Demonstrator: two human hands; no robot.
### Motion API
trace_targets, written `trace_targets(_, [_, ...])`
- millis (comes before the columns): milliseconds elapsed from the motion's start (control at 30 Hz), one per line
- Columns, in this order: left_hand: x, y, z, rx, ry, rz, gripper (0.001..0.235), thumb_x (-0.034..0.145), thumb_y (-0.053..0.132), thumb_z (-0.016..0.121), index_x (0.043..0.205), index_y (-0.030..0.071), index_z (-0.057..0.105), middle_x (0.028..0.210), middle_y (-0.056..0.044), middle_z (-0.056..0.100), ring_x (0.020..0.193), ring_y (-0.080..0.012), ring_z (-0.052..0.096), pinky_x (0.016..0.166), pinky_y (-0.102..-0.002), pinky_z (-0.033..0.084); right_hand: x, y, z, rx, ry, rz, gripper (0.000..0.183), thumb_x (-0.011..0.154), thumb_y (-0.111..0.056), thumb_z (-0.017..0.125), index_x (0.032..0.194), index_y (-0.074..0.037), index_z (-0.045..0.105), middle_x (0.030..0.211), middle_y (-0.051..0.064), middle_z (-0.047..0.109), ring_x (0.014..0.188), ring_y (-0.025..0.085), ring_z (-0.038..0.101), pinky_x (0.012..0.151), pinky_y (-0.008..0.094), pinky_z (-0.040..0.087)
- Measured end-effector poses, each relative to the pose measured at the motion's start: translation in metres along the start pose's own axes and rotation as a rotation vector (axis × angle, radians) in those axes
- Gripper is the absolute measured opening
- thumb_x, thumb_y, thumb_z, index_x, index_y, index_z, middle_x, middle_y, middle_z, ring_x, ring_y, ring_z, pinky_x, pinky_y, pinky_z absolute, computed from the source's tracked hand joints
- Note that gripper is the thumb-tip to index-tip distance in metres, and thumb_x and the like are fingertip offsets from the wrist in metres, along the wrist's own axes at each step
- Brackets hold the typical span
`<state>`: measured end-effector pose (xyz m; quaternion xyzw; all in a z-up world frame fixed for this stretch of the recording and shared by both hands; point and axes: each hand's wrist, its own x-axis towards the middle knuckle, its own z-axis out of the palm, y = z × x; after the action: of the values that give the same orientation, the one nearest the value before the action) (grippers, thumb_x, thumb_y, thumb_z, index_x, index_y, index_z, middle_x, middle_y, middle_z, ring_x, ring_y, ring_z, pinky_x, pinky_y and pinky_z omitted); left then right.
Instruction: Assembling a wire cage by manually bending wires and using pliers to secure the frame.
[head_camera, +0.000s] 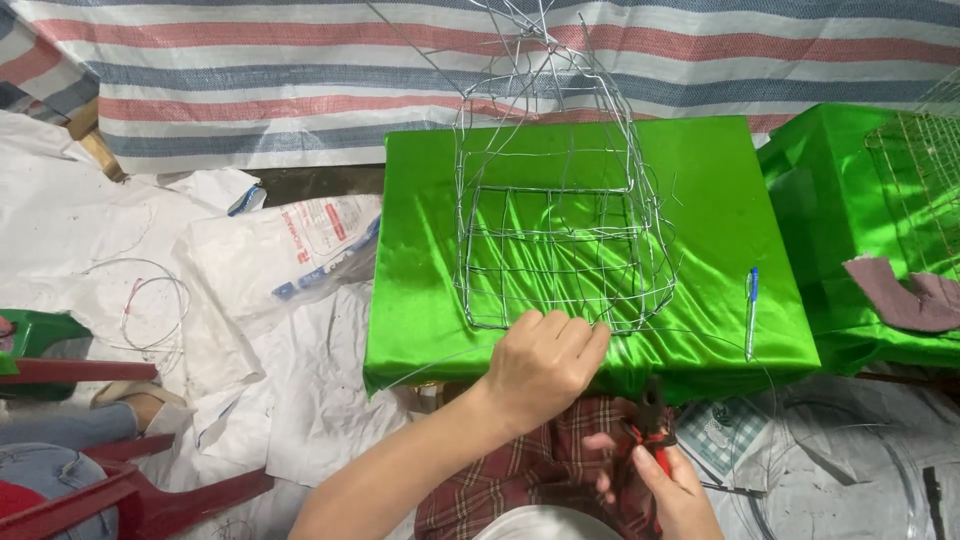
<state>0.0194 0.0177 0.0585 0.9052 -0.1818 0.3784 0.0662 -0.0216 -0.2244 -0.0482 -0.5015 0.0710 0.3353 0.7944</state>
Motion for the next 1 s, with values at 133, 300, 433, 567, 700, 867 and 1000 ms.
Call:
trace_targets(133, [0.006, 0.005, -0.004, 0.019, 0.032, 0.106, 0.004, 0.094, 0.005, 0.079, 0.094, 0.007, 0.077, 0.069, -0.001, 0.064, 0.060, -0.0121, 0.056, 0.052, -0.025, 0.036, 0.002, -0.027, 0.012, -0.364, 0.073, -0.544, 0.046, 0.093, -0.002, 0.055, 0.138, 0.000, 0.050, 0.130, 0.025, 0.068, 0.074, 0.022, 0.069, 0.060, 0.030, 0.057])
trace_targets(300, [0.022, 0.006, -0.006, 0.041, 0.100, 0.222, 0.006, 0.096, 0.006, 0.075, 0.090, 0.007, 0.076, 0.072, -0.001, 0.065, 0.063, -0.0116, 0.056, 0.056, -0.024, 0.032, 0.024, -0.067, 0.017, -0.533, 0.184, -0.830, 0.028, 0.098, -0.008, 0.056, 0.124, -0.002, 0.050, 0.153, 0.029, 0.047, 0.087, 0.023, 0.067, 0.081, 0.033, 0.059])
trace_targets(433, [0.030, 0.002, -0.002, 0.068, 0.112, 0.295, 0.001, 0.097, 0.010, 0.077, 0.096, 0.010, 0.078, 0.079, 0.001, 0.069, 0.067, -0.0097, 0.059, 0.060, -0.023, 0.033, 0.032, -0.084, 0.034, -0.566, 0.163, -0.767, 0.027, 0.100, -0.006, 0.053, 0.125, 0.001, 0.049, 0.151, 0.025, 0.053, 0.084, 0.023, 0.068, 0.080, 0.034, 0.056])
trace_targets(567, [0.037, -0.007, -0.004, 0.088, 0.119, 0.355, 0.004, 0.099, 0.013, 0.075, 0.097, 0.011, 0.077, 0.075, 0.003, 0.064, 0.068, -0.0094, 0.057, 0.063, -0.024, 0.035, 0.045, -0.091, 0.036, -0.756, 0.288, -0.837, 0.035, 0.099, -0.013, 0.059, 0.127, 0.007, 0.051, 0.136, 0.020, 0.062, 0.086, 0.022, 0.069, 0.080, 0.031, 0.056])
trace_targets(700, [0.046, -0.017, -0.003, 0.040, 0.178, 0.403, 0.006, 0.099, 0.011, 0.071, 0.096, 0.008, 0.075, 0.074, 0.003, 0.062, 0.066, -0.0105, 0.054, 0.065, -0.025, 0.036, 0.061, -0.089, 0.023, -0.662, 0.379, -0.915, 0.033, 0.105, -0.017, 0.063, 0.130, 0.001, 0.054, 0.114, 0.014, 0.065, 0.091, 0.021, 0.067, 0.086, 0.031, 0.058])
trace_targets(867, [0.053, -0.024, -0.002, -0.002, 0.120, 0.401, 0.008, 0.099, 0.012, 0.071, 0.104, 0.007, 0.076, 0.078, 0.001, 0.067, 0.068, -0.0112, 0.058, 0.063, -0.025, 0.037, 0.073, -0.089, 0.018, -0.569, 0.392, -1.011, 0.026, 0.108, -0.002, 0.062, 0.131, 0.002, 0.053, 0.114, 0.016, 0.063, 0.100, 0.020, 0.064, 0.090, 0.029, 0.055])
trace_targets(1000, [0.059, -0.023, -0.004, 0.015, 0.147, 0.409, 0.006, 0.099, 0.009, 0.070, 0.099, 0.008, 0.076, 0.076, 0.002, 0.064, 0.068, -0.0109, 0.056, 0.062, -0.025, 0.035, 0.071, -0.089, 0.020, -0.512, 0.375, -0.979, 0.027, 0.107, -0.008, 0.061, 0.132, 0.000, 0.052, 0.114, 0.016, 0.061, 0.094, 0.020, 0.061, 0.085, 0.031, 0.056])
